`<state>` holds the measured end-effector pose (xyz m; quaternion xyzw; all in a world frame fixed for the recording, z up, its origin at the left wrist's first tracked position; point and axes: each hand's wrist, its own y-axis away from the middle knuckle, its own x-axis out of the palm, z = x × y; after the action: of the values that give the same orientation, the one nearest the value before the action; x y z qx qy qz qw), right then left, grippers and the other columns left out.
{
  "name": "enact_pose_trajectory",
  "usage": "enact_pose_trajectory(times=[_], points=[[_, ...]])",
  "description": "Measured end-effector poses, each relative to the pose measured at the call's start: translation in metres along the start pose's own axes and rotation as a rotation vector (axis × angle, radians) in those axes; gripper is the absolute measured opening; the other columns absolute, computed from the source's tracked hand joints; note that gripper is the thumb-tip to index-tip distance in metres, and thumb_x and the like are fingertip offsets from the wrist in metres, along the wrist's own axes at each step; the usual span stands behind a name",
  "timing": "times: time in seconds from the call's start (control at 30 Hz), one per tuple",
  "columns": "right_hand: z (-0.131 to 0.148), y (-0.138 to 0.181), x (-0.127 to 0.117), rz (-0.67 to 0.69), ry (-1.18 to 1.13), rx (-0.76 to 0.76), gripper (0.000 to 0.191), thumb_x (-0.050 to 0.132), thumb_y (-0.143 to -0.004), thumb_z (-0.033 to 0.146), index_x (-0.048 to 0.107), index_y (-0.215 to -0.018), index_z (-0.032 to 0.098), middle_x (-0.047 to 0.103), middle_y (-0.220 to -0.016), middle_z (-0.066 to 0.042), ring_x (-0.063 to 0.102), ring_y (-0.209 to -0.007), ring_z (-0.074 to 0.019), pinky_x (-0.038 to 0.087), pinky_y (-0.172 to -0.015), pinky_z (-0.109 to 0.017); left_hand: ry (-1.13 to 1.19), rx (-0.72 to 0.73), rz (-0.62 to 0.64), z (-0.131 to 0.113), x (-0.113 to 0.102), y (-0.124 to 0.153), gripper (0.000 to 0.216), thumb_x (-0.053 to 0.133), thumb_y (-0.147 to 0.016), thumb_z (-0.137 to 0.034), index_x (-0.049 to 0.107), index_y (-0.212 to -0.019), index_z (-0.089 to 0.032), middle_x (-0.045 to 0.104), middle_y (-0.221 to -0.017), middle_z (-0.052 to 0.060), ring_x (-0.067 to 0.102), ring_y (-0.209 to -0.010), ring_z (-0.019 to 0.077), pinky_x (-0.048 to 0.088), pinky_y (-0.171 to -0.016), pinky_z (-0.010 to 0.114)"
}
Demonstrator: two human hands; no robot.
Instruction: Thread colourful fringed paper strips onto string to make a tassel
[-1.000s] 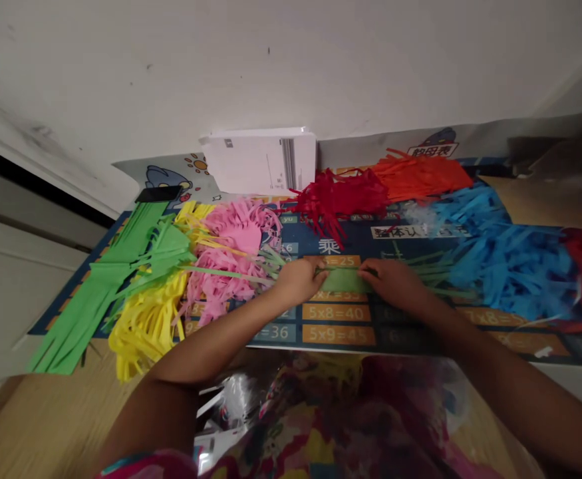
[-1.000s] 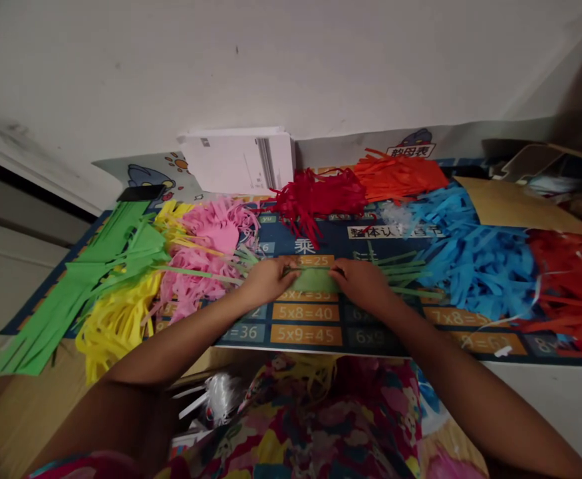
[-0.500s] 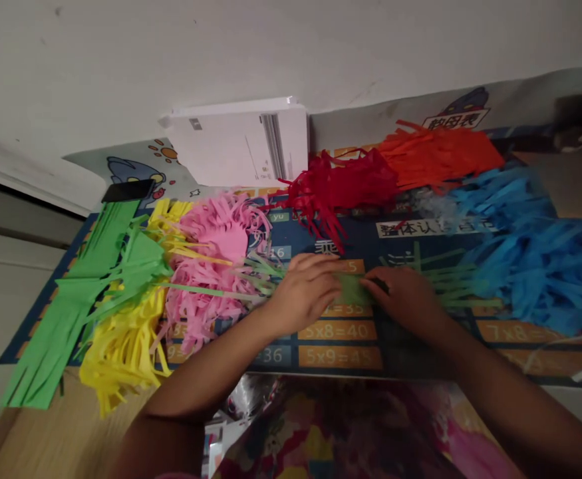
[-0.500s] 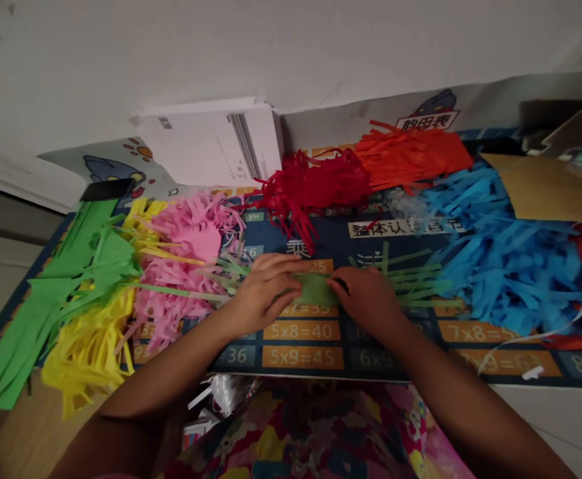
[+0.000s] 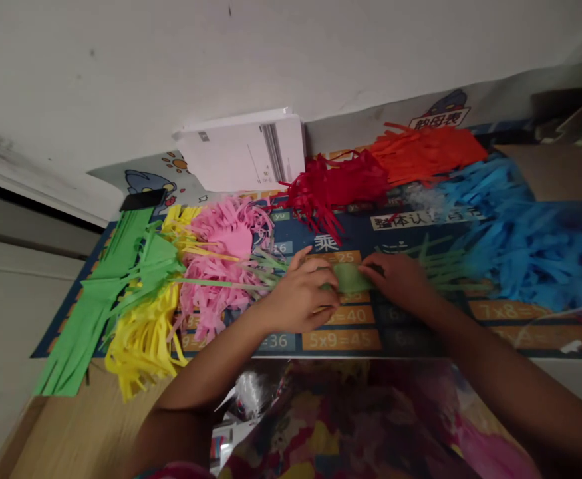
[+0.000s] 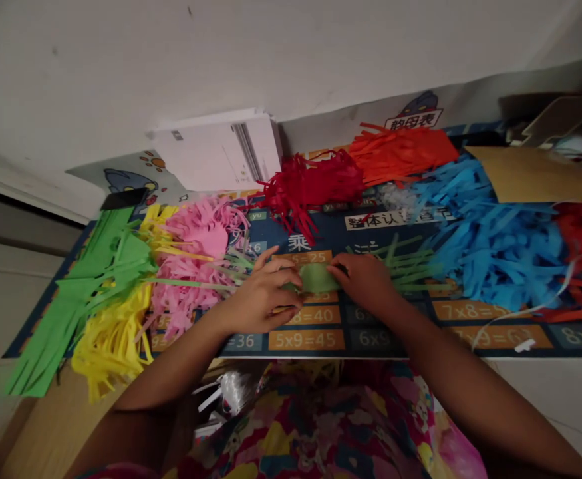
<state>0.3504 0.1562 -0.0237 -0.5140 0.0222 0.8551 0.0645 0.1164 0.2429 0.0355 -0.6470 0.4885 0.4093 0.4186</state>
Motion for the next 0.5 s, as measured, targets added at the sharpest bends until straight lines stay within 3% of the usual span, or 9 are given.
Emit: enact_pose_trajectory(times=[0.2,0.3,0.33,0.4,0.47,0.5], points=[[-0.005,0.000,-0.006,-0.081,-0.105,-0.018,0.020,0.057,-0.093,0.035,0.073,-0.091,0.023,0.077,-0.086,-0.003,0.068,-0.074,-0.0204,0.038,-0.062,-0.029,-0.107,-0.087,0.046,-0.001,-0.036,0.039,0.020,0.061,-0.087,-0.027,0.078,-0.097,-0.030,0.055,-0.146,0.004,0.035,-0.144,0.0318,0.008,-0.122,0.061],[-0.004,0.000,-0.004,-0.088,-0.098,-0.060,0.020,0.056,-0.093,0.032,0.073,-0.090,0.024,0.076,-0.083,-0.002,0.068,-0.073,-0.0202,0.037,-0.063,-0.029,-0.218,-0.181,0.060,0.010,-0.056,0.057,0.015,0.065,-0.084,-0.033,0.078,-0.089,-0.028,0.055,-0.147,0.002,0.037,-0.143,0.0336,0.015,-0.120,0.062],[-0.003,0.000,-0.004,-0.089,-0.094,-0.075,0.019,0.056,-0.094,0.031,0.073,-0.089,0.024,0.077,-0.083,-0.001,0.068,-0.074,-0.0203,0.037,-0.065,-0.030,-0.300,-0.256,-0.007,0.013,-0.062,0.060,0.016,0.065,-0.086,-0.035,0.076,-0.081,-0.025,0.060,-0.141,0.003,0.042,-0.139,0.0334,0.018,-0.119,0.062],[-0.001,0.000,-0.002,-0.096,-0.084,-0.104,0.018,0.057,-0.094,0.030,0.073,-0.089,0.024,0.077,-0.085,-0.001,0.068,-0.075,-0.0205,0.038,-0.070,-0.031,-0.483,-0.438,-0.271,0.014,-0.067,0.056,0.026,0.062,-0.090,-0.036,0.068,-0.068,-0.022,0.071,-0.122,0.005,0.056,-0.123,0.0309,0.027,-0.115,0.061],[0.000,0.001,-0.001,-0.109,-0.077,-0.140,0.018,0.057,-0.094,0.030,0.073,-0.089,0.024,0.077,-0.087,-0.001,0.069,-0.077,-0.0203,0.039,-0.075,-0.032,-0.528,-0.538,-0.527,0.004,-0.058,0.039,0.021,0.060,-0.093,-0.036,0.066,-0.078,-0.021,0.074,-0.107,0.007,0.064,-0.107,0.0271,0.040,-0.107,0.053],[0.000,0.002,-0.001,-0.114,-0.077,-0.164,0.018,0.056,-0.095,0.030,0.072,-0.090,0.024,0.077,-0.088,-0.001,0.069,-0.078,-0.0202,0.039,-0.077,-0.032,-0.458,-0.526,-0.549,-0.004,-0.048,0.026,0.016,0.060,-0.093,-0.036,0.066,-0.093,-0.021,0.073,-0.109,0.008,0.065,-0.104,0.0253,0.046,-0.101,0.048]])
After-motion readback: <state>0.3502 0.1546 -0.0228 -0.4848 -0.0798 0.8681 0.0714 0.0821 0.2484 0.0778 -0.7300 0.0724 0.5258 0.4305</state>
